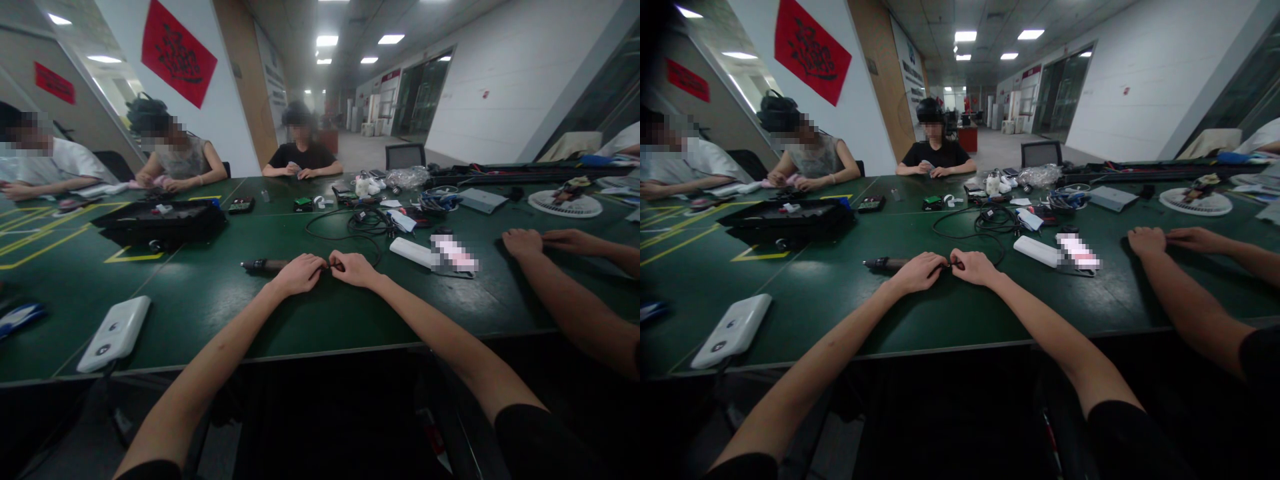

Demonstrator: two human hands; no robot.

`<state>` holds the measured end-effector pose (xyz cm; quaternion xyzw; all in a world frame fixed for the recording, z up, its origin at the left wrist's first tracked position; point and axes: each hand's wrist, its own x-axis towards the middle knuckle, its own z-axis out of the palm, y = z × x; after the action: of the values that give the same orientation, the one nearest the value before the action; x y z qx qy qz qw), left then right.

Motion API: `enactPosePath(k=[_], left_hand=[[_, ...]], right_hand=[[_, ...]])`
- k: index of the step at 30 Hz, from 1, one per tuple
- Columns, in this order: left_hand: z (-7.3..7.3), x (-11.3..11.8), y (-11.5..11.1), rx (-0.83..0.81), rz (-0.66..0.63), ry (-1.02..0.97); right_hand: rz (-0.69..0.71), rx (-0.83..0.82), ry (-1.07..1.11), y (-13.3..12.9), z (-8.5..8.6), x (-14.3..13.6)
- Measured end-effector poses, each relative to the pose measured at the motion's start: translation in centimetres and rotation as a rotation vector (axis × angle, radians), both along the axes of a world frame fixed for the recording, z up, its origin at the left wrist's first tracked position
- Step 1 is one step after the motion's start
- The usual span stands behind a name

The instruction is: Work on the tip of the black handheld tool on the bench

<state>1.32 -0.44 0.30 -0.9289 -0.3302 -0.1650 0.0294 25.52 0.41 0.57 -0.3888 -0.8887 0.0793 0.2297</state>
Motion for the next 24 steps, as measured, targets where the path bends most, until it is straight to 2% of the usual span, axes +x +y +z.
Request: enactPosePath(k=[9, 17, 24], left_hand=[[-0.2, 0.1, 0.2, 0.003, 0.007, 0.005], [-1.0, 0.5, 0.5, 0.08, 0.074, 0.028], [-1.0, 0.5, 0.3, 0.09, 0.071, 0.049]], right_hand=[[-0.007, -0.003, -0.009, 0.0, 0.1, -0.1], [-0.004, -0.006, -0.004, 0.0, 0.0, 0.0], [0.0, -0.013, -0.006, 0.0, 0.1, 0.0]])
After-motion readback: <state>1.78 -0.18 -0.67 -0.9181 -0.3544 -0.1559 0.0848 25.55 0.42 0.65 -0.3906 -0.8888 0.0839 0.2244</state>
